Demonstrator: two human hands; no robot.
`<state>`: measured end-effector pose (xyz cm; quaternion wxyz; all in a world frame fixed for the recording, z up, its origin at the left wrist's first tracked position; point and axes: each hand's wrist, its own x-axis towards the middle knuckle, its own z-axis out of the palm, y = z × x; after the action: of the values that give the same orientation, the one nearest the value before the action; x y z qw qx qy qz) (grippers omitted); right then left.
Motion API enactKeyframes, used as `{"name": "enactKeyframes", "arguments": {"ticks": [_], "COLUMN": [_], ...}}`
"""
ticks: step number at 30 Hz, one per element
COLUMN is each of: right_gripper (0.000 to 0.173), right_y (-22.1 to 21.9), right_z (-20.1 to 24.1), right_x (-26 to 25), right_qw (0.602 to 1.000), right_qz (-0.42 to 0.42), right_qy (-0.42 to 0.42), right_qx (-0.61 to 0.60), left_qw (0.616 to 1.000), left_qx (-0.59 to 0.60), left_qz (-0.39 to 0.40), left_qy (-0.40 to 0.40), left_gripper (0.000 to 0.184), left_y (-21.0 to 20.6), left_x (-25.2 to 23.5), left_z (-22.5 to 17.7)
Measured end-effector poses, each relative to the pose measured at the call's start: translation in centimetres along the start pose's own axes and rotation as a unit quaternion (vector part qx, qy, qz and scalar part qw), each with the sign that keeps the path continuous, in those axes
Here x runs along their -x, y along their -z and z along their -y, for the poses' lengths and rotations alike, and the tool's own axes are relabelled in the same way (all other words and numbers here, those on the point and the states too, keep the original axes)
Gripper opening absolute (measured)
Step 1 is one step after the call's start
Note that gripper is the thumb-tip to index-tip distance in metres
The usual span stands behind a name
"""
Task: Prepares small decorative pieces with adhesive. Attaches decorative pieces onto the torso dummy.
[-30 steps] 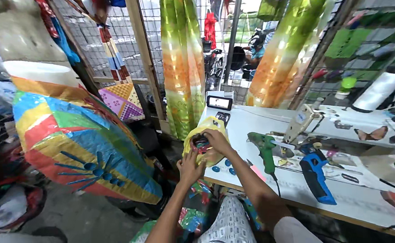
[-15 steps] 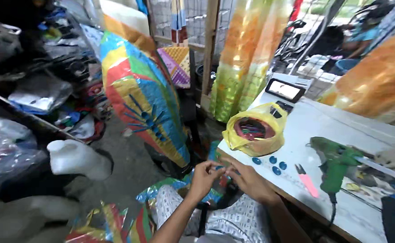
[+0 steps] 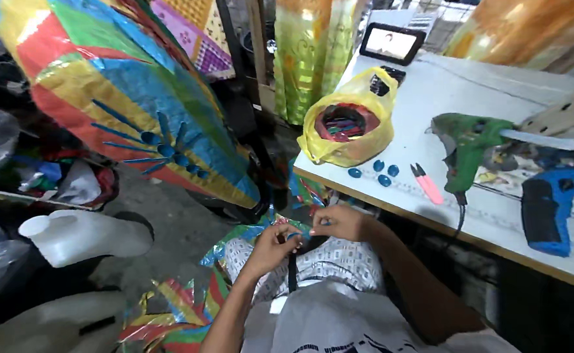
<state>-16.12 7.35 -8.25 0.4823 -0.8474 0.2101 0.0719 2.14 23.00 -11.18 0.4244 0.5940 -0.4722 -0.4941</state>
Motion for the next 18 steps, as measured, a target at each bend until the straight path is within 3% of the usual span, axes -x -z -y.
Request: {"name": "enactKeyframes", "arguments": {"ticks": [4, 12, 18], "right_gripper": [0.024, 0.027, 0.025], "right_y": [0.9, 1.0, 0.1], "right_z": [-1.2, -1.5, -2.0], "right_x": [1.0, 0.9, 1.5], "right_qw": [0.997, 0.998, 0.998], "right_qz": [-0.041, -0.039, 0.005], "right_qy": [0.063, 0.047, 0.041], "right_qx": [-0.028, -0.035, -0.057], "left_qw": [0.999, 0.999, 1.0], "left_qx": [0.041, -0.017, -0.025], "left_qz": [0.015, -0.008, 0.018], "left_qy": [0.0, -0.032, 0.002], "left_gripper": [0.013, 0.013, 0.013], "left_y": [0.1, -0.2, -1.0], "left_x": [-0.7, -1.4, -0.3], "left_z": [-0.6, 0.0, 0.3]}}
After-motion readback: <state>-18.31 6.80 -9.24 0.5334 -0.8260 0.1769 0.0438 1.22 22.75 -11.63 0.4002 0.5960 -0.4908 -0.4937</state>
